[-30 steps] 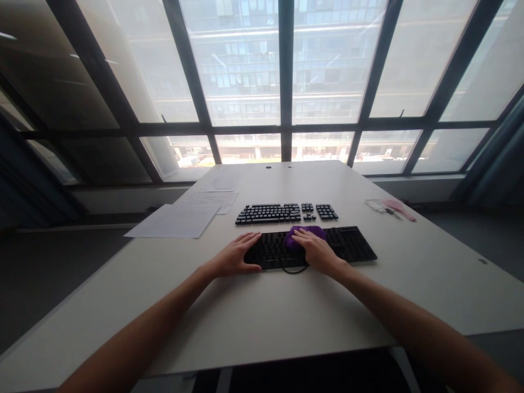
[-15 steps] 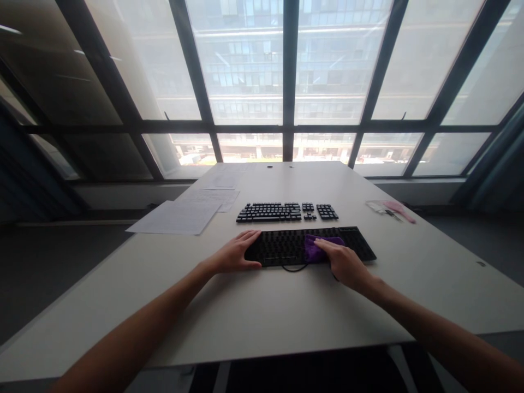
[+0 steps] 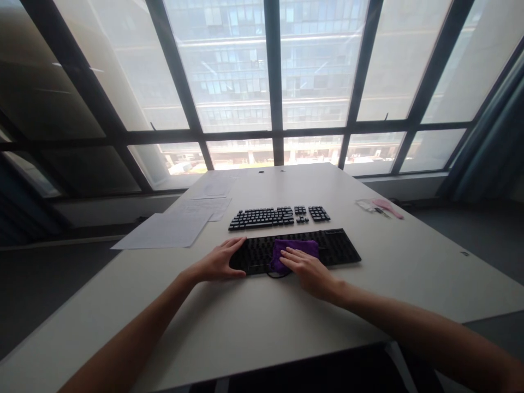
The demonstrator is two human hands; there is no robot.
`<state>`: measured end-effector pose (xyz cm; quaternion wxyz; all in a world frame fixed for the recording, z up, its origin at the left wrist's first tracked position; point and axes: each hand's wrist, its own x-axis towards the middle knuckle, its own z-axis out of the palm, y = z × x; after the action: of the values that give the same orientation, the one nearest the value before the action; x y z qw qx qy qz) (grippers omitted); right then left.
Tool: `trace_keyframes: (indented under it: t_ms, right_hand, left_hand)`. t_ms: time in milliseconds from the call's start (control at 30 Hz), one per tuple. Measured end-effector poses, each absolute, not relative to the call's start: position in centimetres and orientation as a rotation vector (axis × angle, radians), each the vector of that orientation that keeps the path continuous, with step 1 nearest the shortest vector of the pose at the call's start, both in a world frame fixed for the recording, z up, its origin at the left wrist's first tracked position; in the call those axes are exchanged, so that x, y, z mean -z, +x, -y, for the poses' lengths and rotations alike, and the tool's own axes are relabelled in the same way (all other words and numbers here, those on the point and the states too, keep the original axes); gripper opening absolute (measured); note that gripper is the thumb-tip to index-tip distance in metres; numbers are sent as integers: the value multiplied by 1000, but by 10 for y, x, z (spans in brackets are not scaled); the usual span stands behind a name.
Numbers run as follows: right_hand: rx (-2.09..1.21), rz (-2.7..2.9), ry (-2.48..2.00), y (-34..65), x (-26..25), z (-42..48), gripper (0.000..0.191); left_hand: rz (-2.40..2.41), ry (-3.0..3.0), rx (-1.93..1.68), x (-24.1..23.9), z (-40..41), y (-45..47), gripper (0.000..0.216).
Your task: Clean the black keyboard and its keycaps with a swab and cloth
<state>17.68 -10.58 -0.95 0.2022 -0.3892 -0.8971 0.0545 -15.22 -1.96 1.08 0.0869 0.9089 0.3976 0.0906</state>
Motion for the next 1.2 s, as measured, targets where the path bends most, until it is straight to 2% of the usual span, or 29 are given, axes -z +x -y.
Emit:
trace_keyframes:
  t_ms: [200, 367, 500, 700, 800, 1000, 1200]
  right_hand:
    - [-260, 2324, -1242, 226, -9, 107, 68]
    - [-258, 1876, -1427, 247, -39, 70, 44]
    - [-149, 1842, -1404, 226, -46, 51, 46]
    - [-159, 2248, -1261, 186, -13, 55, 70]
    - [-116, 2385, -1217, 195, 0, 59, 75]
    - [3, 2333, -1398, 250, -13, 60, 65]
    - [44, 1945, -1644, 275, -30, 47, 55]
  left_hand:
    - [-1206, 2670, -223, -16, 24, -148, 106]
    - [-1172, 2664, -211, -17, 23, -149, 103]
    - [-1171, 2673, -205, -17, 22, -150, 101]
    - [-1182, 2683, -194, -17, 23, -150, 98]
    - [-1182, 2676, -189, -16, 23, -150, 99]
    - [-1192, 2647, -152, -14, 22, -151, 99]
    - [-1195, 2641, -132, -15, 22, -150, 100]
